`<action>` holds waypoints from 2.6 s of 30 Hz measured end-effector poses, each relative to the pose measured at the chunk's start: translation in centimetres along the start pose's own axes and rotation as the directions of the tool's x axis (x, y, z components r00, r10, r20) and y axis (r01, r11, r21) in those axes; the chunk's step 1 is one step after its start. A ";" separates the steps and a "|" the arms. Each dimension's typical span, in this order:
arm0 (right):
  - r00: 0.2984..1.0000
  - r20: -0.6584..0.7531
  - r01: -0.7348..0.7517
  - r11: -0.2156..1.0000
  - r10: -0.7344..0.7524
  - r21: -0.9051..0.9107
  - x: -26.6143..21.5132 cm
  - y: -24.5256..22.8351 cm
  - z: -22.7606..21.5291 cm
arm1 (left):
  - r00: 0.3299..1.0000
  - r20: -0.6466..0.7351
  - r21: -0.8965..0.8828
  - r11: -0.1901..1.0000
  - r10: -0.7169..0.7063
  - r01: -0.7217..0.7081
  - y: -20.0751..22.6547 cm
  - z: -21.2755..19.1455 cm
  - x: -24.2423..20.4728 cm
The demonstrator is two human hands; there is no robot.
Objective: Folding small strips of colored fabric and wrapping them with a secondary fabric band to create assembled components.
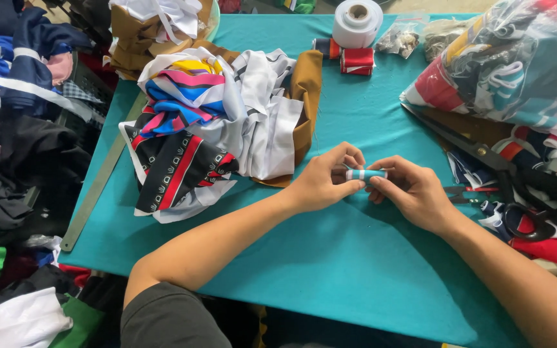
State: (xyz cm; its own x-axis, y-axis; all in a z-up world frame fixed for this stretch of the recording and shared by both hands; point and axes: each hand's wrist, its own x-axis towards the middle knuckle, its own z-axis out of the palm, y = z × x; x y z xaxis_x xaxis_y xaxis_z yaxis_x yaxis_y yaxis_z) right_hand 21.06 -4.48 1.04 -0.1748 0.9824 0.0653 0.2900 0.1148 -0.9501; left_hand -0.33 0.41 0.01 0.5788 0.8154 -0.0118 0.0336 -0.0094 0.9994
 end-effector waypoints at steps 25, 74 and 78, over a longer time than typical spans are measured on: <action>0.999 0.008 -0.041 0.975 0.040 0.217 0.9 1.2 -0.4 | 0.997 0.041 -0.019 0.998 0.066 -0.065 -0.2 0.0 0.1; 0.966 0.136 -0.183 0.955 0.219 -0.235 3.8 -5.2 -2.3 | 0.989 0.112 -0.072 0.994 0.094 -0.086 -0.2 -0.6 0.5; 0.970 0.142 -0.121 0.896 0.199 -0.427 1.1 -4.3 -3.1 | 0.978 0.183 0.024 0.994 0.101 -0.107 0.3 -0.2 0.2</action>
State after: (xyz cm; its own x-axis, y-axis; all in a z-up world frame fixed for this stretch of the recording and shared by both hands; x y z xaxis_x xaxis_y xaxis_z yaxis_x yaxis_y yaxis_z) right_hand 22.56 -3.45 6.14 -0.2455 0.9545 -0.1691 0.6825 0.0464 -0.7294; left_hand -0.38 0.72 0.28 0.7183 0.6907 0.0830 -0.0088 -0.1103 0.9939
